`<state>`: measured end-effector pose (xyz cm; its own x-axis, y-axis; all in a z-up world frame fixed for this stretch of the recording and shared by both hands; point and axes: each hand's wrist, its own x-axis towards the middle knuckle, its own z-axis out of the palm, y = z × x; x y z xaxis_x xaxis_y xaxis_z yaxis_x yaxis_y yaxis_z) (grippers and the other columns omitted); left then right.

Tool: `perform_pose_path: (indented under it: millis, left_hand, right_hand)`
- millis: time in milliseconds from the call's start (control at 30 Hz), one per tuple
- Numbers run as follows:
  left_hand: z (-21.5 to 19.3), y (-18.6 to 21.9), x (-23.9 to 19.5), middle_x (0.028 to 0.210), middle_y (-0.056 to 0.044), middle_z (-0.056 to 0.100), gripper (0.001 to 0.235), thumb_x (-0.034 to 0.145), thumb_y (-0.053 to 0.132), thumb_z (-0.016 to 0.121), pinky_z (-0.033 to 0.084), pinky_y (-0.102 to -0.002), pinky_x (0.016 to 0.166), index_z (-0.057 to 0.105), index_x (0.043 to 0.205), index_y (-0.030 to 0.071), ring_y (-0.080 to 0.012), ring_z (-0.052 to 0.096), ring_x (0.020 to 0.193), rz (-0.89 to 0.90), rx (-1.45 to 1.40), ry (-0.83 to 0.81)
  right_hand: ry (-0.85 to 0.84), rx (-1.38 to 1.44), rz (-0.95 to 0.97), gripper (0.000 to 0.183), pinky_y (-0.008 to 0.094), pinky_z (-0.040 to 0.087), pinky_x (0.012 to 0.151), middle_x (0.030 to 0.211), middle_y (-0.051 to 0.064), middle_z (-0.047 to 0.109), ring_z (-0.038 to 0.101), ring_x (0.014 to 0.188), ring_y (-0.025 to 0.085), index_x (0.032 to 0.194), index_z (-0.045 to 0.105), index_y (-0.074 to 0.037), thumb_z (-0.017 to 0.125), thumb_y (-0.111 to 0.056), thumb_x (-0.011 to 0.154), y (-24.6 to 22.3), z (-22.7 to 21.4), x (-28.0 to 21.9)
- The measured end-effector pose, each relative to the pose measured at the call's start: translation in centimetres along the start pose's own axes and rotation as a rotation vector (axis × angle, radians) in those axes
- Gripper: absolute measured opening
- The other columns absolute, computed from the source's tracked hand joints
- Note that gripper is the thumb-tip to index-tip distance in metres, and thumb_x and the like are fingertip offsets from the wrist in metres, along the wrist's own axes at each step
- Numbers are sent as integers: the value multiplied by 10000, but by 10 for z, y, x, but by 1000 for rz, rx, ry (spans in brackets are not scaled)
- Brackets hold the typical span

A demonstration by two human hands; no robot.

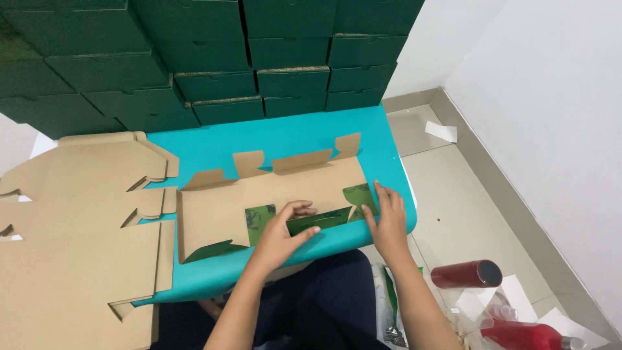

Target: Assembling cardboard boxes from flat sheets by folding along creases and tucking flaps

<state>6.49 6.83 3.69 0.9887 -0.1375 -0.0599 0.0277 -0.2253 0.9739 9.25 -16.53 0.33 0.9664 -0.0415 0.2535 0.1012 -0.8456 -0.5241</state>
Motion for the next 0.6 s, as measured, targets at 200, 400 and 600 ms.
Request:
perform_pose_path:
  millis: [200,400,600]
  left_hand:
    - [-6,2,0,1005,-96,750,264,813,130,715,480,-427,930,708,1075,103,-289,666,1036,-20,12,-10]
    - [-10,10,-4,992,-57,758,205,840,152,686,494,-412,903,730,1040,134,-254,671,1017,-48,20,-1]
    - [-11,-4,-4,966,-124,749,183,874,148,642,492,-451,890,718,1030,90,-303,662,979,-73,-46,-5]
  right_hand:
    - [-94,24,-28,709,430,406,919,1205,114,465,463,1090,270,1435,353,-96,703,-258,840,-9,-10,1]
    - [-107,131,-21,641,428,421,892,1189,137,510,494,1029,284,1440,313,-34,614,-56,875,7,-4,7]
    - [-88,555,94,606,304,397,844,1013,83,493,464,965,180,1350,502,-51,520,90,761,47,3,4]
